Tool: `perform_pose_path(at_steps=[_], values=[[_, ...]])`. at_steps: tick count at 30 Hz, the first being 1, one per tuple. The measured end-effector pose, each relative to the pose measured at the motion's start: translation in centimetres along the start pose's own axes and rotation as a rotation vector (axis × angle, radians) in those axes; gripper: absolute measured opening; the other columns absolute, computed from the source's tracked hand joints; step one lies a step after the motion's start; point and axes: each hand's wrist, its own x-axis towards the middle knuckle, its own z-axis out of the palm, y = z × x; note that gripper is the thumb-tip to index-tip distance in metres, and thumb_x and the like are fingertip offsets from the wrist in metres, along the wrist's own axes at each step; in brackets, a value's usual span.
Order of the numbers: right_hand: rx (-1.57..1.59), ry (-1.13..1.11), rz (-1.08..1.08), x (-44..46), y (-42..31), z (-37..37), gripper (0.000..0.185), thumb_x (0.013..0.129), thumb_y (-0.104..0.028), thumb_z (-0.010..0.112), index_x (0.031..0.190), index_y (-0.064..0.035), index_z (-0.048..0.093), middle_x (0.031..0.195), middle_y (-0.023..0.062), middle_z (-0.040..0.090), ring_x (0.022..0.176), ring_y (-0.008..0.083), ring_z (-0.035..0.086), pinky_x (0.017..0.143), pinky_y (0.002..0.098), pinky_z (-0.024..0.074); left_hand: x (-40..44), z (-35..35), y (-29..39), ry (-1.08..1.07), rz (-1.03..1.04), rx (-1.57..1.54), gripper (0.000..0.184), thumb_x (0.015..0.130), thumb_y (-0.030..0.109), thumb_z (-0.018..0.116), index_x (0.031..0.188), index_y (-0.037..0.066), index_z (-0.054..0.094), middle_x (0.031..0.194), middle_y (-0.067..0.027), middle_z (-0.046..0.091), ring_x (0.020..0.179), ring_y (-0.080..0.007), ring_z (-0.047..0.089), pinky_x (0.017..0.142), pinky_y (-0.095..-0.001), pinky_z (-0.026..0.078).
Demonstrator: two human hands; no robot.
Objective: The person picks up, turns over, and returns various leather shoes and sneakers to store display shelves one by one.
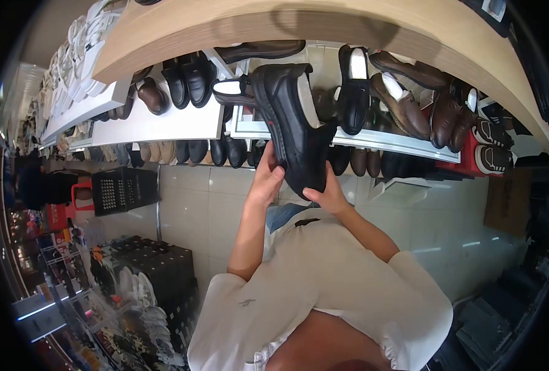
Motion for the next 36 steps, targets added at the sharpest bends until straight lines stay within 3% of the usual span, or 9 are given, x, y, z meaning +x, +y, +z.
perform_pose_path(at_steps=[1,4,10,18,22,24,30,32,36], values=[[-0.085,-0.100,0.109,-0.6,-2.1,0.0,0.083,0.072,-0.022,0.079,0.135,0.0035,0.031,0.127,0.0162,0.046,0.121,0.0248,0.047,0.103,0.0386,0.0369,-0.1,-0.5,0.4,-0.050,-0.062,-0.107,0.088,0.076,0.041,0.079,0.140,-0.001,0.035,0.135,-0.0133,0.049,0.124,-0.0243,0.049,0.104,-0.0360,0.040],[-0.028,-0.127,0.048,-0.6,-3.6,0.4,0.090,0.068,-0.021,0.082,0.136,0.0037,0.028,0.128,0.0188,0.047,0.123,0.0274,0.047,0.103,0.0388,0.0377,-0.7,-0.6,0.8,-0.006,-0.114,-0.273,0.070,0.077,0.020,0.075,0.135,-0.003,0.043,0.126,-0.0145,0.057,0.117,-0.0272,0.055,0.101,-0.0374,0.044],[-0.158,-0.119,0.019,-0.1,-4.8,0.6,0.103,0.063,-0.024,0.090,0.140,0.0042,0.028,0.129,0.0162,0.051,0.120,0.0226,0.050,0.103,0.0358,0.0392,-1.8,-1.6,-1.9,-0.045,0.027,-0.452,0.069,0.075,0.017,0.075,0.134,-0.004,0.045,0.128,-0.0173,0.057,0.116,-0.0306,0.056,0.101,-0.0401,0.045],[-0.193,-0.141,-0.158,-0.1,-2.3,-0.2,0.102,0.063,-0.033,0.090,0.142,-0.0008,0.035,0.127,0.0161,0.058,0.115,0.0266,0.059,0.097,0.0349,0.0454,-0.9,3.4,2.2,-0.065,0.162,-0.106,0.109,0.052,0.038,0.079,0.145,0.008,0.030,0.115,-0.0194,0.052,0.114,-0.0373,0.053,0.105,-0.0485,0.041],[-0.190,-0.188,-0.076,-0.2,-3.6,0.0,0.111,0.061,-0.037,0.090,0.146,-0.0001,0.028,0.122,0.0179,0.061,0.112,0.0268,0.061,0.094,0.0342,0.0473,-2.1,0.2,0.3,0.071,0.066,-0.170,0.090,0.067,0.032,0.074,0.140,-0.001,0.035,0.130,-0.0227,0.050,0.120,-0.0371,0.052,0.101,-0.0443,0.045],[-0.297,-0.237,-0.083,-0.3,-2.9,0.4,0.117,0.062,-0.038,0.089,0.147,0.0014,0.020,0.127,0.0204,0.056,0.114,0.0296,0.060,0.094,0.0362,0.0476,-2.2,-0.6,0.7,0.138,-0.006,-0.257,0.061,0.078,0.018,0.066,0.131,-0.006,0.046,0.123,-0.0178,0.058,0.111,-0.0280,0.059,0.094,-0.0379,0.048],[0.240,-0.002,-0.250,3.0,-1.7,0.9,0.109,0.074,-0.034,0.083,0.148,0.0026,0.012,0.137,0.0224,0.044,0.114,0.0304,0.056,0.096,0.0369,0.0448,-1.3,1.6,1.7,0.189,-0.074,0.016,0.062,0.083,0.015,0.064,0.136,-0.003,0.038,0.124,-0.0161,0.057,0.111,-0.0250,0.058,0.095,-0.0363,0.047],[0.360,0.008,0.023,4.0,-3.5,0.7,0.099,0.080,-0.027,0.079,0.148,0.0019,0.013,0.131,0.0173,0.049,0.110,0.0232,0.057,0.096,0.0334,0.0442,-1.4,2.1,1.2,0.196,-0.068,0.121,0.069,0.082,0.012,0.067,0.140,-0.001,0.032,0.125,-0.0152,0.055,0.114,-0.0238,0.056,0.099,-0.0350,0.043],[0.348,0.110,0.185,5.0,-5.3,1.3,0.060,0.084,-0.018,0.075,0.131,0.0036,0.045,0.113,0.0112,0.061,0.104,0.0145,0.058,0.090,0.0281,0.0462,-1.0,2.9,1.5,0.212,-0.077,0.131,0.069,0.082,0.005,0.066,0.141,-0.001,0.030,0.126,-0.0147,0.055,0.116,-0.0227,0.055,0.102,-0.0344,0.040]])
